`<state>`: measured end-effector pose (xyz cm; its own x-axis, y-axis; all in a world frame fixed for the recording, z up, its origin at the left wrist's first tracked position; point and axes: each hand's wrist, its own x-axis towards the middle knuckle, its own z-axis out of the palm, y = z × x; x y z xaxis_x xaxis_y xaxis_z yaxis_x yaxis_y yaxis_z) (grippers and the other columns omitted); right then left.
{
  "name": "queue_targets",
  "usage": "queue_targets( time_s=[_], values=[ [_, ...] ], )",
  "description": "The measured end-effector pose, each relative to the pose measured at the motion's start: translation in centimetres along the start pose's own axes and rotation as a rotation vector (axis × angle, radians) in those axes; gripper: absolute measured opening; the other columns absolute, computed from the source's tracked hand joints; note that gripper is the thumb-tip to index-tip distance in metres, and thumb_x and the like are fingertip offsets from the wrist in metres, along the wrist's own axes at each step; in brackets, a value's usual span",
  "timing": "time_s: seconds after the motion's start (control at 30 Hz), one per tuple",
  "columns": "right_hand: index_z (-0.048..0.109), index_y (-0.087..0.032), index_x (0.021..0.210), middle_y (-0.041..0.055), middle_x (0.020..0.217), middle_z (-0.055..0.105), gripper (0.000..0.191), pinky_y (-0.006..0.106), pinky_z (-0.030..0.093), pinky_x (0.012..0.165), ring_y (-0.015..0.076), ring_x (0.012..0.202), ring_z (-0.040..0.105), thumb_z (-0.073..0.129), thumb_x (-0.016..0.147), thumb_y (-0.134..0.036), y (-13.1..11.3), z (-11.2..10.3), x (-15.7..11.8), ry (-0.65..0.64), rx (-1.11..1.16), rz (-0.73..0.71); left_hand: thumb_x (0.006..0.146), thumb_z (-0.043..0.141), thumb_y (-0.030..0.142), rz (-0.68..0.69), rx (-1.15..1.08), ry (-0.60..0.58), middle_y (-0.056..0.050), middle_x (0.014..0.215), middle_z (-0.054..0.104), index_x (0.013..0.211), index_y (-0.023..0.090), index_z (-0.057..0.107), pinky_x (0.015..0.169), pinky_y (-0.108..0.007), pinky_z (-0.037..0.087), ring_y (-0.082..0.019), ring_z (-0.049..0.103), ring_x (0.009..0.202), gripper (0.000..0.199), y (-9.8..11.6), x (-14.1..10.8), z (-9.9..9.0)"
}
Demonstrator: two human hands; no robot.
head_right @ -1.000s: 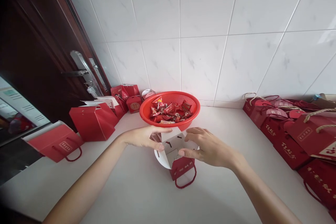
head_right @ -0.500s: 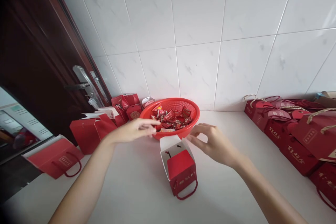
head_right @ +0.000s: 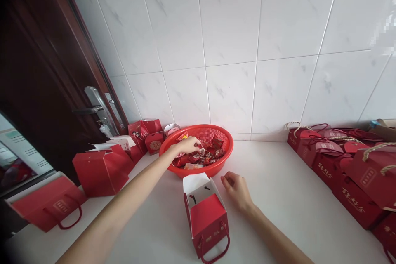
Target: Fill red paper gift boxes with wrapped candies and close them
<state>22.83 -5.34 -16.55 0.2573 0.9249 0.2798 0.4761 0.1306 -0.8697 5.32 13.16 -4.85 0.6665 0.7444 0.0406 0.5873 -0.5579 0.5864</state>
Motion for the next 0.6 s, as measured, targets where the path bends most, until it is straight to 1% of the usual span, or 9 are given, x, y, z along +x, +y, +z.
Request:
queue_targets(
  time_s=[0.07,0.17,0.27,0.33,0.4,0.43,0.5,0.57,0.6],
  values=[
    [0.049,-0.021,0.06,0.0015,0.058,0.053,0.048,0.03,0.04,0.055,0.0169,0.057,0.046,0.047,0.089,-0.059,-0.4,-0.2,-0.3,0.036,0.017,-0.042,0.071,0.071,0.027,0.018,-0.039,0.008,0.001,0.059,0.06,0.06,0.017,0.06,0.064,-0.028,0.043,-0.017,0.057,0.062,0.018,-0.3,0.1,0.0],
    [0.053,-0.022,0.067,0.0032,0.064,0.058,0.044,0.032,0.046,0.063,0.0186,0.062,0.051,0.047,0.092,-0.057,-2.6,-1.1,0.2,0.124,0.073,-0.153,0.08,0.065,0.036,0.069,-0.118,0.022,0.001,0.065,0.062,0.07,0.017,0.062,0.065,-0.028,0.045,-0.017,0.059,0.067,0.021,-0.2,0.0,0.0],
    [0.06,-0.022,0.082,0.0056,0.078,0.066,0.029,0.035,0.051,0.074,0.021,0.074,0.059,0.049,0.093,-0.046,-5.5,-1.5,2.4,0.208,0.075,-0.29,0.082,0.066,0.039,0.127,-0.206,0.004,-0.005,0.083,0.072,0.087,0.015,0.069,0.074,-0.03,0.051,-0.02,0.066,0.081,0.024,0.4,-0.4,0.2],
    [0.061,-0.022,0.096,0.0081,0.094,0.069,0.019,0.039,0.051,0.083,0.0231,0.086,0.062,0.055,0.086,-0.037,-7.0,-1.1,4.8,0.211,0.051,-0.325,0.083,0.068,0.038,0.164,-0.251,-0.003,-0.008,0.099,0.075,0.099,0.015,0.07,0.083,-0.032,0.052,-0.022,0.068,0.092,0.029,0.8,-0.7,0.3],
    [0.06,-0.021,0.105,0.0093,0.105,0.069,0.031,0.043,0.05,0.088,0.0255,0.097,0.062,0.061,0.076,-0.031,-7.9,-0.5,7.4,0.216,0.049,-0.252,0.084,0.068,0.036,0.193,-0.272,0.014,-0.01,0.109,0.075,0.106,0.015,0.07,0.09,-0.034,0.052,-0.023,0.068,0.101,0.031,1.1,-1.0,0.4],
    [0.061,-0.021,0.106,0.0083,0.102,0.069,0.036,0.042,0.049,0.087,0.0255,0.097,0.062,0.064,0.071,-0.028,-8.1,-0.1,8.6,0.183,0.092,-0.183,0.085,0.068,0.035,0.2,-0.273,0.032,-0.01,0.111,0.074,0.108,0.015,0.07,0.093,-0.035,0.052,-0.023,0.068,0.104,0.03,1.1,-1.1,0.4],
    [0.064,-0.021,0.095,0.0034,0.083,0.069,0.033,0.038,0.051,0.08,0.0232,0.084,0.063,0.068,0.063,-0.025,-8.3,0.6,10.4,0.05,0.242,-0.05,0.088,0.065,0.031,0.199,-0.258,0.089,-0.011,0.116,0.073,0.113,0.015,0.07,0.097,-0.036,0.051,-0.024,0.066,0.11,0.03,1.2,-1.2,0.5],
    [0.063,-0.02,0.079,0.0001,0.067,0.065,0.021,0.035,0.051,0.07,0.0208,0.07,0.062,0.069,0.06,-0.026,-8.2,1.1,11.5,-0.048,0.362,0.013,0.09,0.059,0.025,0.173,-0.227,0.168,-0.012,0.124,0.07,0.12,0.015,0.067,0.101,-0.036,0.049,-0.024,0.063,0.118,0.032,1.0,-1.1,0.5],
    [0.062,-0.02,0.074,0.0,0.064,0.065,0.019,0.034,0.051,0.067,0.0203,0.066,0.062,0.069,0.059,-0.029,-8.0,1.2,11.8,-0.065,0.406,0.024,0.091,0.057,0.023,0.152,-0.205,0.209,-0.012,0.129,0.068,0.123,0.016,0.065,0.103,-0.035,0.047,-0.023,0.061,0.122,0.034,0.9,-1.0,0.5]
  ],
)
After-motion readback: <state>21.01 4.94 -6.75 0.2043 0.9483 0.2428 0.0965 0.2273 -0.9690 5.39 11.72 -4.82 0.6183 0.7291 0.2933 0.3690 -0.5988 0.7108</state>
